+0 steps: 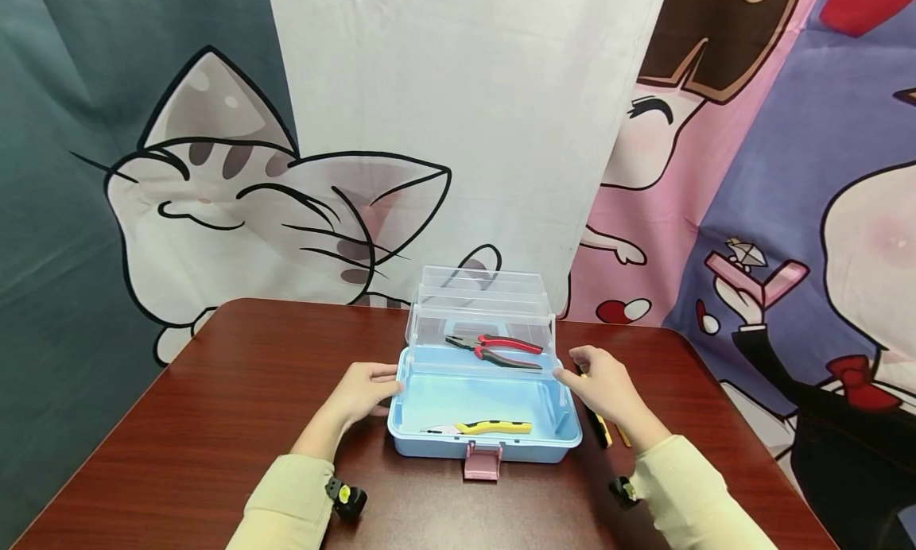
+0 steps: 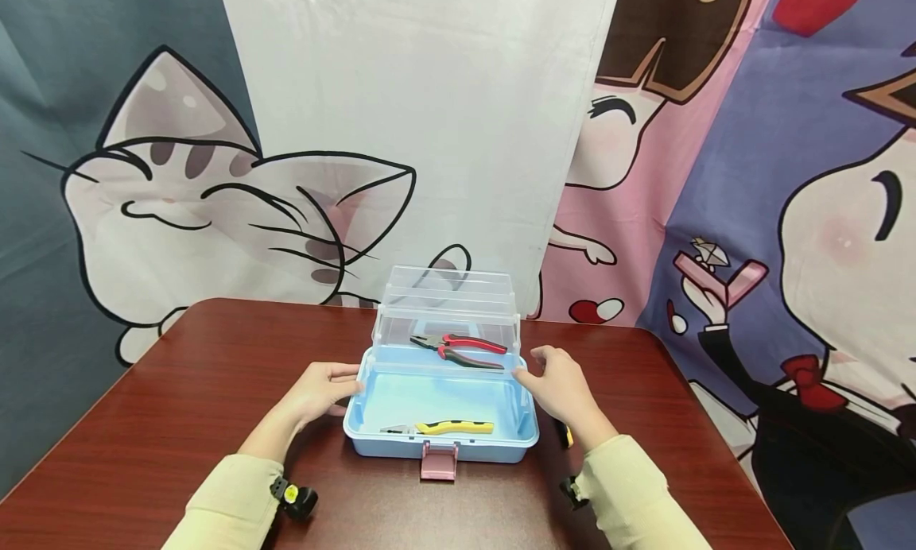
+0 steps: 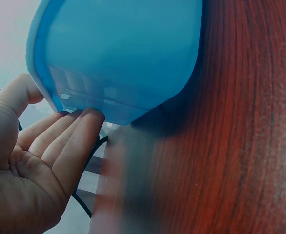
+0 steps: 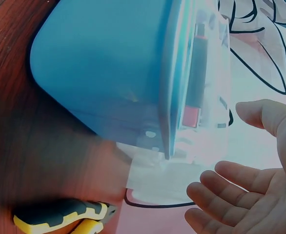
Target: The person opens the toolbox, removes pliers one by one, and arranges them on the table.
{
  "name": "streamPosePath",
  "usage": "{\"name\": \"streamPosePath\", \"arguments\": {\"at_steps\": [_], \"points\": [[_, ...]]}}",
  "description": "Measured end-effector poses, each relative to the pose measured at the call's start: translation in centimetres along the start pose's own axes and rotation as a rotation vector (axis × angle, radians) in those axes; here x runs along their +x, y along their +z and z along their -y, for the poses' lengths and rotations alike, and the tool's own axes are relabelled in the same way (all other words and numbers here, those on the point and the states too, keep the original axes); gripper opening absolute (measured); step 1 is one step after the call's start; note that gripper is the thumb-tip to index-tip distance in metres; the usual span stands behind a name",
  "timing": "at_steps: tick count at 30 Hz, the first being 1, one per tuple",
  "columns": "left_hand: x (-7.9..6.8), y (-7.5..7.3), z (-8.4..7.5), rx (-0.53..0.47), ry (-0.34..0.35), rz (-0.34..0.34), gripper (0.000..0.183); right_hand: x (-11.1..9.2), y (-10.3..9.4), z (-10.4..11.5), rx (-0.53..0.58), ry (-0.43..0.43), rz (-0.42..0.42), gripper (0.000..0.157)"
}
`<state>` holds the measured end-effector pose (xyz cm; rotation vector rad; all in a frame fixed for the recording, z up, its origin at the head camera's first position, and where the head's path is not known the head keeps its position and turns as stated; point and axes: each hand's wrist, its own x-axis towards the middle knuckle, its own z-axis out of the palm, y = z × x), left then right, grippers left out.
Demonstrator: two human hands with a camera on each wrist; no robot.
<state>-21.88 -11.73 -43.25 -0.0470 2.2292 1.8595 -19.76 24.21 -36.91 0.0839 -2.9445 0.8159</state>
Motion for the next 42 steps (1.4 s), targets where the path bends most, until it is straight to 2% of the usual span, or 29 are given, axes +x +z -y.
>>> {"name": "streamPosePath", "arguments": {"at_steps": [8,23,35,42], "points": [[0.2,0.0,0.2,-0.001,-0.003,0.001,0.039,0.2,0.0,0.8,-0.022,-0.033,-0.002,0.055],[0.1,0.0,0.2,0.0,-0.002,-0.003,0.039,0.5,0.3,1.9,-0.039,-0.031,0.026,0.053],[0.2,0.0,0.2,0.0,-0.001,-0.004,0.038,0.8,0.4,2.6,-0.044,-0.082,0.029,0.054],[0.2,0.0,0.3,-0.004,-0.005,-0.006,0.039,1.1,0.5,2.9,-0.043,-0.076,0.043,0.055]]}}
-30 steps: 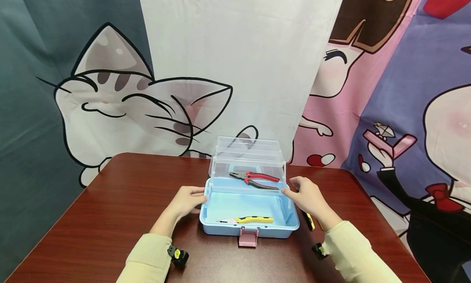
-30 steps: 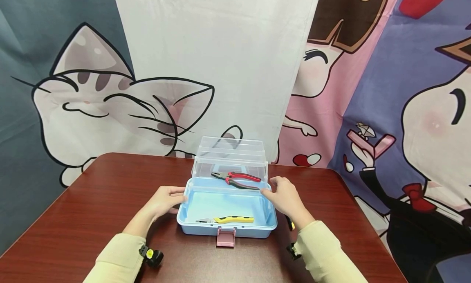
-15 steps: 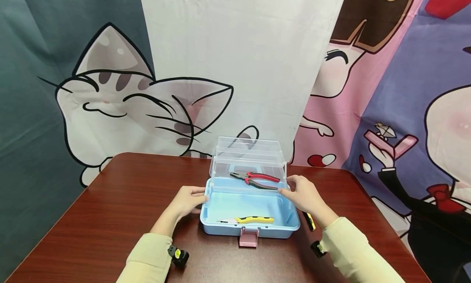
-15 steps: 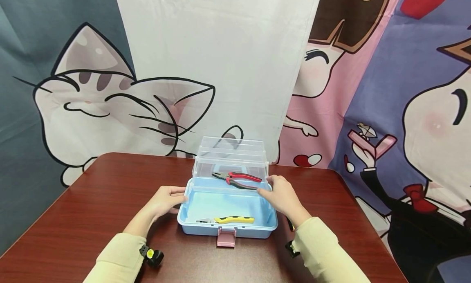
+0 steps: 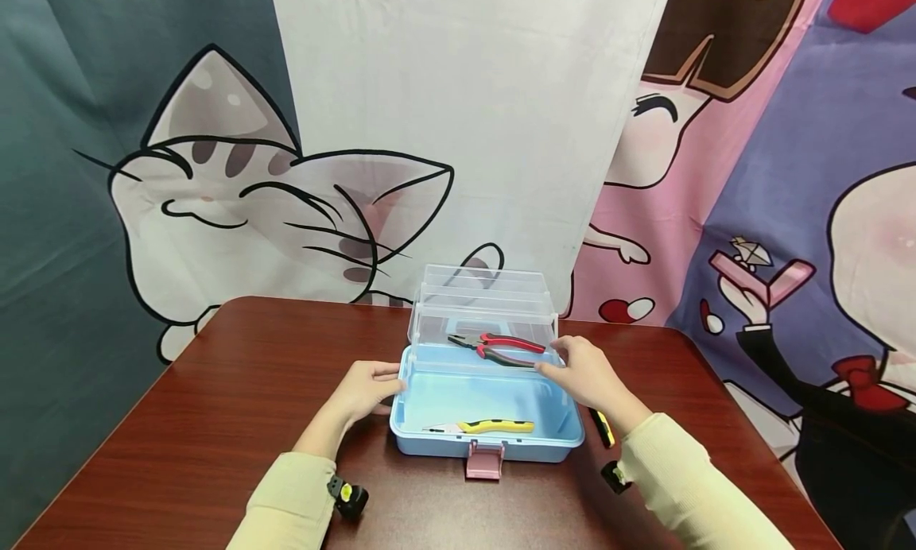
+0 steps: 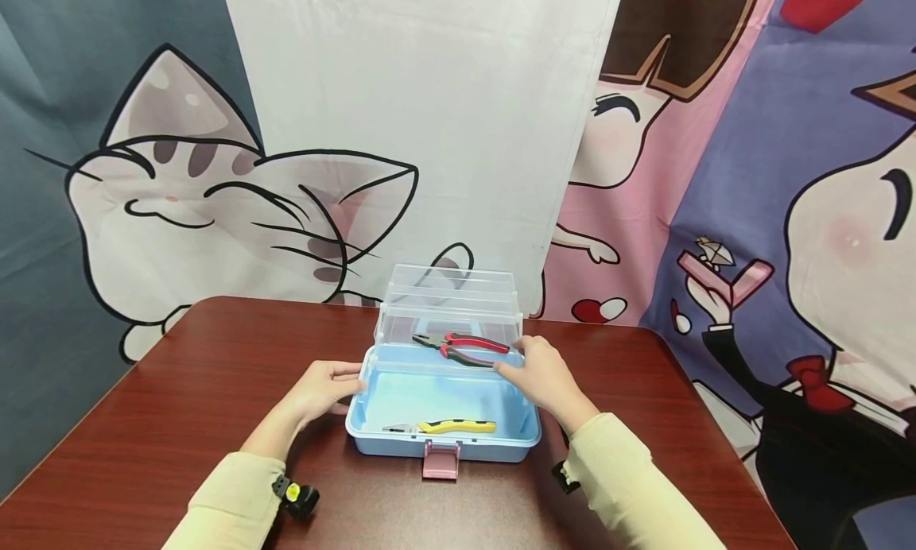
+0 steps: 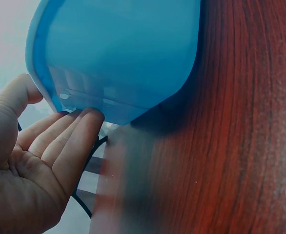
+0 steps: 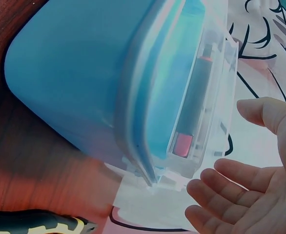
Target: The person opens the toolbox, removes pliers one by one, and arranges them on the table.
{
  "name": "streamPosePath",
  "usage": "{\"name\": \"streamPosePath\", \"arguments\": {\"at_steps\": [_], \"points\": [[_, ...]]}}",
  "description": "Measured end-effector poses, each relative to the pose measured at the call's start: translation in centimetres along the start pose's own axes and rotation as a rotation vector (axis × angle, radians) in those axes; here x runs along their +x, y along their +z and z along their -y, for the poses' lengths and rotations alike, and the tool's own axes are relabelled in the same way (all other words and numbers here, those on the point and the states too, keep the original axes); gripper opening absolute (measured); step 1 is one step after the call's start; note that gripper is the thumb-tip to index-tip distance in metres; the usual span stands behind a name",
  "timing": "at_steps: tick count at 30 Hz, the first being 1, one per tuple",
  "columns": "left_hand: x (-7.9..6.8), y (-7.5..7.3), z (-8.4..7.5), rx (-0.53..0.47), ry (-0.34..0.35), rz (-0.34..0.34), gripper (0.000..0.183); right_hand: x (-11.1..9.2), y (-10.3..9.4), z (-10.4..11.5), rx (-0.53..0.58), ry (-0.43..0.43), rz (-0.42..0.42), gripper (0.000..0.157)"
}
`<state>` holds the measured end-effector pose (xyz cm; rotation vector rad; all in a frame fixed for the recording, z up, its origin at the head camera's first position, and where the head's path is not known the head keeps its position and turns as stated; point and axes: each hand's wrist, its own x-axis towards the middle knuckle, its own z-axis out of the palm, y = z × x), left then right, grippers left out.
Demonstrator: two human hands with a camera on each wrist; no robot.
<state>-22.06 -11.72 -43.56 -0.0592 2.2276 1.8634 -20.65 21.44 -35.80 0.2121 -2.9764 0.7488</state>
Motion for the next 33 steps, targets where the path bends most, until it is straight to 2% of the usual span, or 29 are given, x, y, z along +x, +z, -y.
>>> {"name": "streamPosePath", "arguments": {"at_steps": [22,33], "points": [[-0.09,0.0,-0.16,0.009,-0.004,-0.001,0.037,0.42,0.05,0.65,-0.025,0.016,0.029,0.055],[-0.13,0.03,-0.19,0.017,-0.007,-0.005,0.037,0.63,-0.02,0.98,-0.036,-0.006,0.033,0.055]]}}
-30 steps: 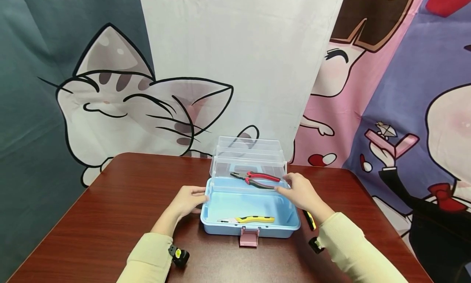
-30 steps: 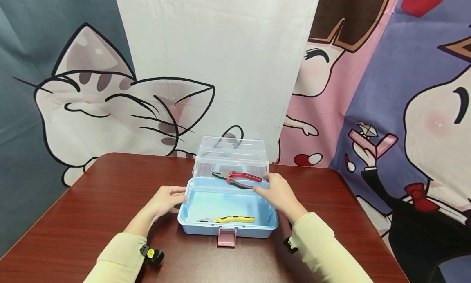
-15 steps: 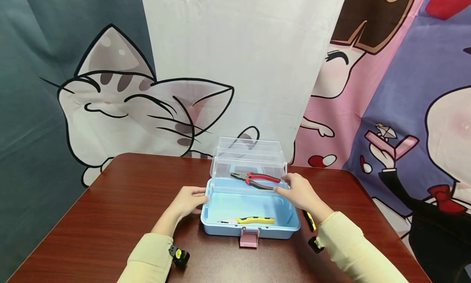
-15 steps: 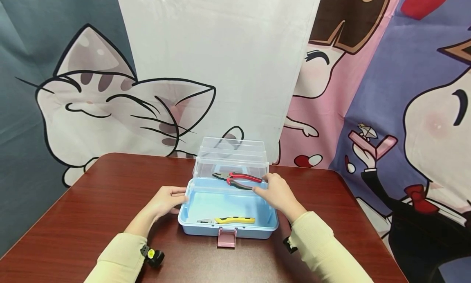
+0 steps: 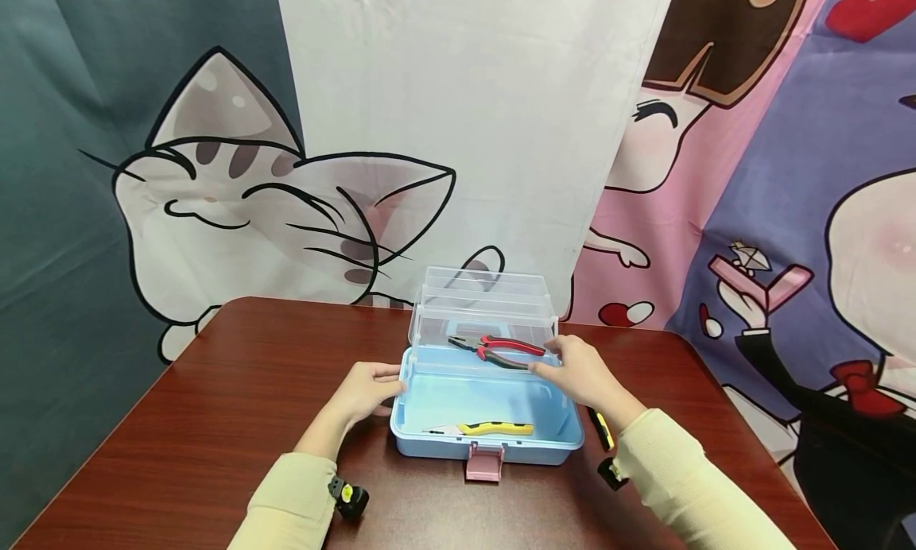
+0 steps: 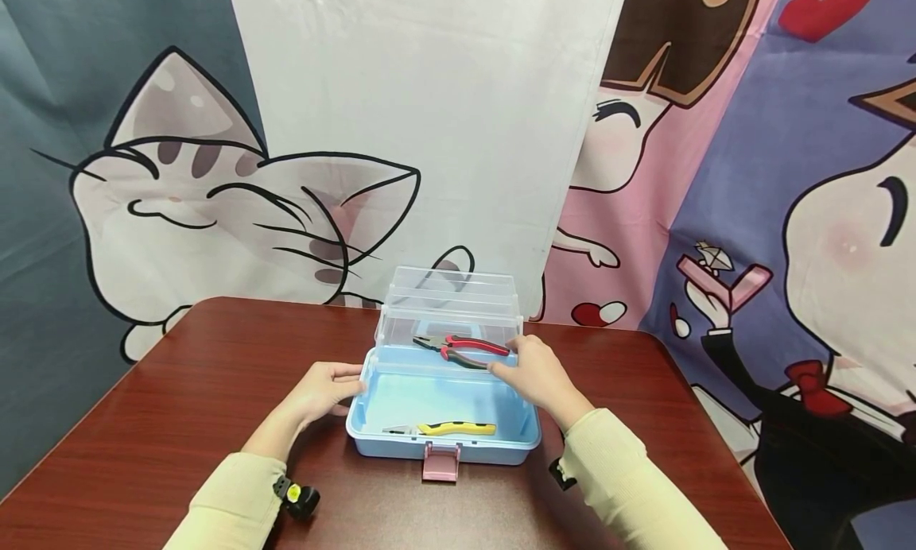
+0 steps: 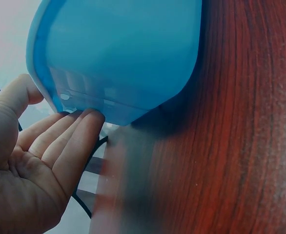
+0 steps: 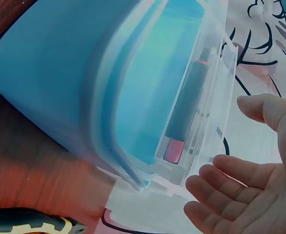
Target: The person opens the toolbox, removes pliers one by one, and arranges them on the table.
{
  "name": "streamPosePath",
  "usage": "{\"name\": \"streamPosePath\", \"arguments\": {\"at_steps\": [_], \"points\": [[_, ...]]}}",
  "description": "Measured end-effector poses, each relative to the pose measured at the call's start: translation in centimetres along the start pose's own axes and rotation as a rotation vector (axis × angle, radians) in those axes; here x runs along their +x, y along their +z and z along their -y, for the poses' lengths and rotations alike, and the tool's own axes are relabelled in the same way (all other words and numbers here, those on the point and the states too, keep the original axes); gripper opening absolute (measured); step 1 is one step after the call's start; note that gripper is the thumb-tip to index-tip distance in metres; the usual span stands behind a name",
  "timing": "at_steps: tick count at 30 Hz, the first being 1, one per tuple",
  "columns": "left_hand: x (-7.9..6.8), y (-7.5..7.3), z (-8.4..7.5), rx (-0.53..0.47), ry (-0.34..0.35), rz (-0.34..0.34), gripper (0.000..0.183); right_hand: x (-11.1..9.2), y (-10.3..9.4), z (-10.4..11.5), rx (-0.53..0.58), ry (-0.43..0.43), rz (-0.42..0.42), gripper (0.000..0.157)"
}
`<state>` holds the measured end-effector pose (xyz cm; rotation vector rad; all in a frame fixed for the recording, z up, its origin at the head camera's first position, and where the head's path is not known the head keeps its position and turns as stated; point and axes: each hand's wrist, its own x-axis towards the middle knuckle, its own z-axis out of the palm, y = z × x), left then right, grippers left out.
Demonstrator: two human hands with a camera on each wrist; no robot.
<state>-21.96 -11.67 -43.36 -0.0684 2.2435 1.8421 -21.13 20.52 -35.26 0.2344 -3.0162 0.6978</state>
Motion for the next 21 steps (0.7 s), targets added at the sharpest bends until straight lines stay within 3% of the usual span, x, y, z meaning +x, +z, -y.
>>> {"name": "streamPosePath", "arguments": {"at_steps": [21], "points": [[0.16,-0.03,0.06,0.0,-0.008,-0.001,0.038,0.48,0.13,0.55,0.019,-0.031,0.021,0.054]]}}
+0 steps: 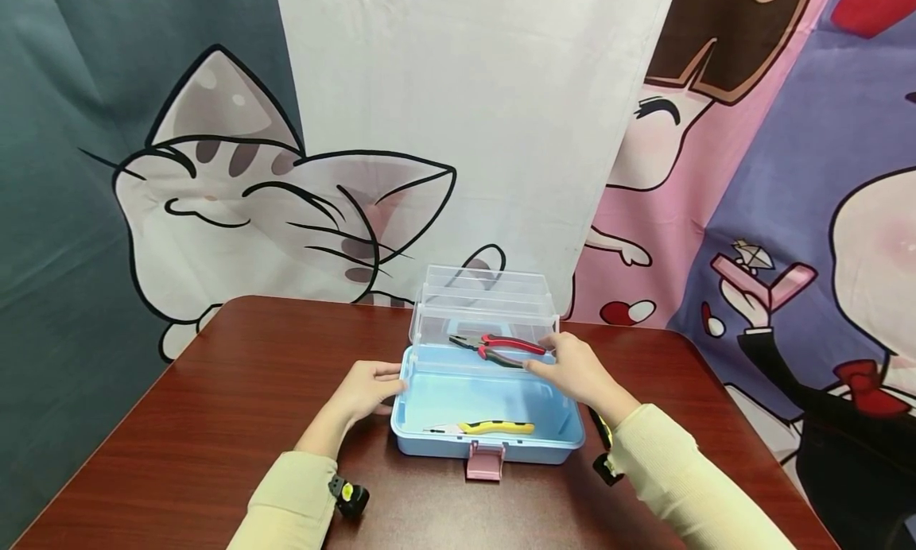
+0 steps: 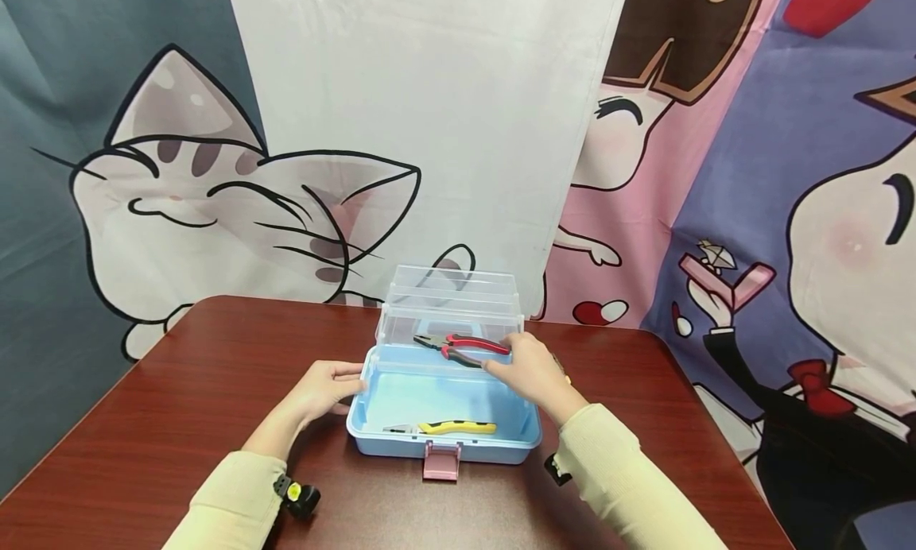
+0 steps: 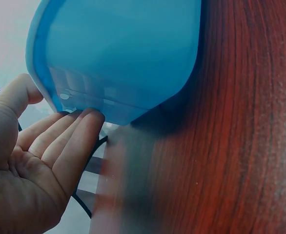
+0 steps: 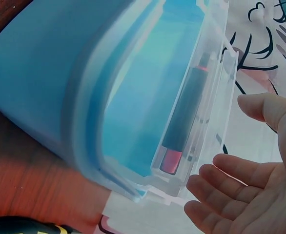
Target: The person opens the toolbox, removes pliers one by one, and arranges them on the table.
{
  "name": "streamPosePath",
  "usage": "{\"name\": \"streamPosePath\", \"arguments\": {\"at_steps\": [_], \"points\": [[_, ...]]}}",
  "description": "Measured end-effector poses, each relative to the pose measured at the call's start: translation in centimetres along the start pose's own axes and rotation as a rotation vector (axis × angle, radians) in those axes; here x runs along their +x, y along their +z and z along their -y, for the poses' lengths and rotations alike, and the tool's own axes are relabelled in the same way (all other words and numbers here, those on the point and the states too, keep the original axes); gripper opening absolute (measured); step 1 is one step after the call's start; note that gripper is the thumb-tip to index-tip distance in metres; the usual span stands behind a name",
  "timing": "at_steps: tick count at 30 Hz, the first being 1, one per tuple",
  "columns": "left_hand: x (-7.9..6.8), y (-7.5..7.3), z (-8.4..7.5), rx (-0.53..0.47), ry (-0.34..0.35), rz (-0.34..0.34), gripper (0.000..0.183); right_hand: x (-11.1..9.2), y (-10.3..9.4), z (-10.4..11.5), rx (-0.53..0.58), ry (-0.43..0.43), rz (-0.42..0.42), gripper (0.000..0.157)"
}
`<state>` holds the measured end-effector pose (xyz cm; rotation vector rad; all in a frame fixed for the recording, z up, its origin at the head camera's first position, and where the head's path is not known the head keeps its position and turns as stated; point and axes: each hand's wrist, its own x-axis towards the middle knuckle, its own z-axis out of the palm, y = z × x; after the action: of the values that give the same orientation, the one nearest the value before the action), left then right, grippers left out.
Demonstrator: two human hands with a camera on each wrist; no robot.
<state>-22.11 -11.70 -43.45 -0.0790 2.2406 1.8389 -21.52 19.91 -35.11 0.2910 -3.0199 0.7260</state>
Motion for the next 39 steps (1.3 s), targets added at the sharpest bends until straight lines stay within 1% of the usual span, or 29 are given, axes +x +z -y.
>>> {"name": "streamPosePath", "arguments": {"at_steps": [8,23,32,39], "points": [[0.1,0.0,0.1,-0.009,0.0,-0.003,0.037,0.1,0.1,0.1,0.008,-0.021,-0.005,0.054],[0.0,0.0,0.0,-0.009,0.005,0.004,0.037,0.9,0.3,0.3,-0.007,-0.022,0.001,0.057],[0.1,0.0,0.2,-0.009,0.001,0.0,0.037,1.8,0.5,0.8,-0.037,-0.035,0.025,0.058],[0.1,0.0,0.2,-0.03,-0.001,0.0,0.037,2.3,0.7,1.2,-0.053,-0.062,0.046,0.057]]}}
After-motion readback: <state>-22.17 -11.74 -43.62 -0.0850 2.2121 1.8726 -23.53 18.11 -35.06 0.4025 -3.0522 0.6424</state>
